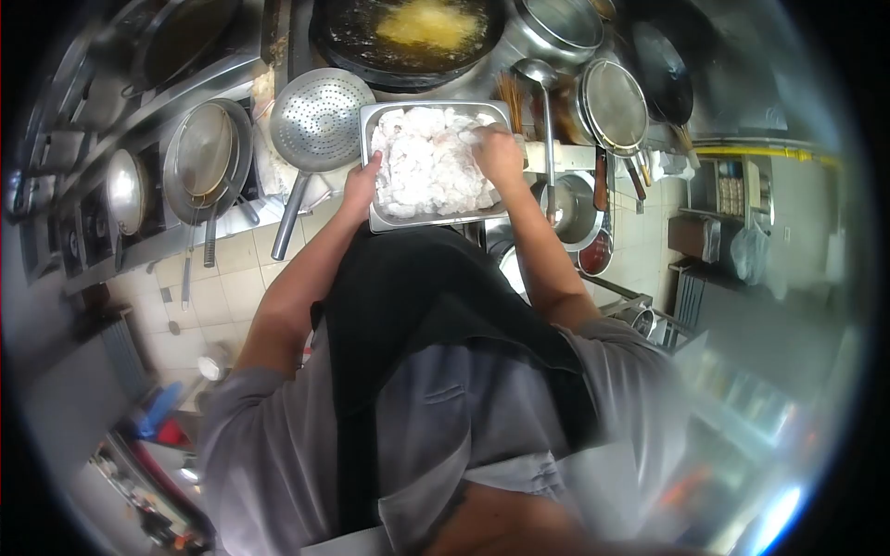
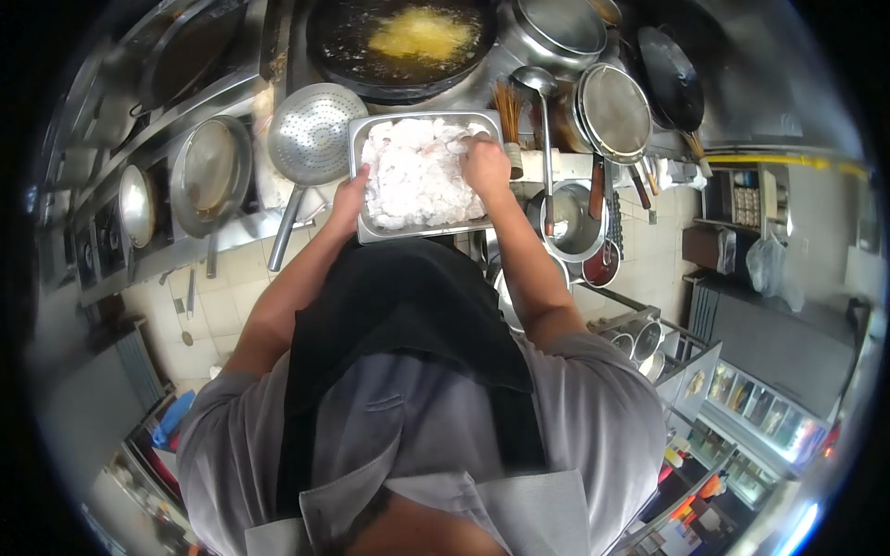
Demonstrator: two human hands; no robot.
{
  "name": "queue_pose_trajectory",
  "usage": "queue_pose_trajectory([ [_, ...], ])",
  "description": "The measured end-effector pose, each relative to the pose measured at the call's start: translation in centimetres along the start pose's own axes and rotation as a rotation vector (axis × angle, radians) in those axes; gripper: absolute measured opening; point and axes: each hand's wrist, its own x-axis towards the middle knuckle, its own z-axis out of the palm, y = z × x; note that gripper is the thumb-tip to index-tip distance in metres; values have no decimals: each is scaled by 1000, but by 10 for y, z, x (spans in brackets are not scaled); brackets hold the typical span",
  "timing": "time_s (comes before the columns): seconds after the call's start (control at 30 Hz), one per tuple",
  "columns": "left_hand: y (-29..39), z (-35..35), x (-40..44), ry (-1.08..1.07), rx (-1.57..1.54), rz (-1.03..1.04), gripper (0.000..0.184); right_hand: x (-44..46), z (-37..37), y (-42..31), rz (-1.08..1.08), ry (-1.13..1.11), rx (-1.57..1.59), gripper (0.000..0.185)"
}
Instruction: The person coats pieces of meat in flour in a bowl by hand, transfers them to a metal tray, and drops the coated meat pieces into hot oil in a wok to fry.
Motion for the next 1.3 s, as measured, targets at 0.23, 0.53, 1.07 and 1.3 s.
queue_pose_trajectory([
  [0.23, 5, 0, -2, -47, -14, -14, 62, 2, -29, 23, 392, -125, 1093, 40],
  [0.53, 6, 1, -5, -67, -52, -2, 58, 32, -27, 2, 739, -249, 1501, 47],
  [1.07, 9, 3, -6, -53, -57, 12, 55, 28, -8, -33, -426, -392, 20, 52],
  [1.3, 8, 2, -7, -55, -61, 9, 54, 28, -5, -36, -369, -407, -4, 51],
])
